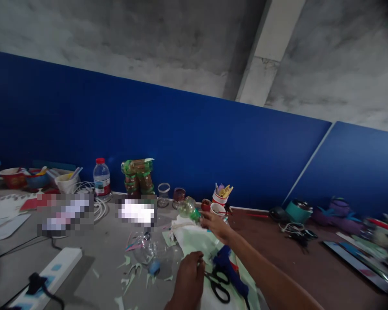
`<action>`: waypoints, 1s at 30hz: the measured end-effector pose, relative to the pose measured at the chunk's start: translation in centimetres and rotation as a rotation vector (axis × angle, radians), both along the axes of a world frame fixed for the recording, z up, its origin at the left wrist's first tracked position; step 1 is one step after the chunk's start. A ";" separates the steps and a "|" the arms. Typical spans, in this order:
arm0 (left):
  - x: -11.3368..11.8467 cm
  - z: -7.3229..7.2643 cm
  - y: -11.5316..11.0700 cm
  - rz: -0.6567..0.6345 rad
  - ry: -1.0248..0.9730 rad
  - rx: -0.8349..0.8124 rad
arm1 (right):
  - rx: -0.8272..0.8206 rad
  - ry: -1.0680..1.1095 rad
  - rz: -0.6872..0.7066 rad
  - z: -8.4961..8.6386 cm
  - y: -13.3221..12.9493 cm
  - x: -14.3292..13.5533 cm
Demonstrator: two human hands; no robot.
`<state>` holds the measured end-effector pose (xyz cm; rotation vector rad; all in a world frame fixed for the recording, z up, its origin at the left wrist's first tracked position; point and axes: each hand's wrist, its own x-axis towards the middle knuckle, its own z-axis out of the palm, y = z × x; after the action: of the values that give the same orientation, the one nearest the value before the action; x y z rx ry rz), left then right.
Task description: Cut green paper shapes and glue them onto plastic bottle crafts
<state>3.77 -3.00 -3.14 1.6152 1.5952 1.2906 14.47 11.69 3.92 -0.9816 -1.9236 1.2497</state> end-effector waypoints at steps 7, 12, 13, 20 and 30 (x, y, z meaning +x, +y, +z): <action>-0.1 0.9 0.1 0.006 -0.030 0.018 | -0.480 0.526 0.187 -1.4 -7.8 6.2; -0.2 1.2 -0.2 -0.018 0.005 0.106 | -0.446 0.668 0.191 -2.2 -9.4 7.3; -0.3 1.2 -0.3 -0.028 0.008 0.125 | -0.444 0.692 0.181 -2.6 -9.4 7.3; -0.3 1.4 -0.6 -0.092 -0.017 0.063 | -0.502 0.892 0.020 -4.2 -8.8 7.2; -0.2 1.9 -0.6 -0.105 0.140 0.083 | -0.610 0.977 -0.095 -4.5 -8.6 7.5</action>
<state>3.54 -3.63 -1.27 1.8511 1.5319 1.2276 22.01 3.08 -0.63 -0.5226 -0.7481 1.8400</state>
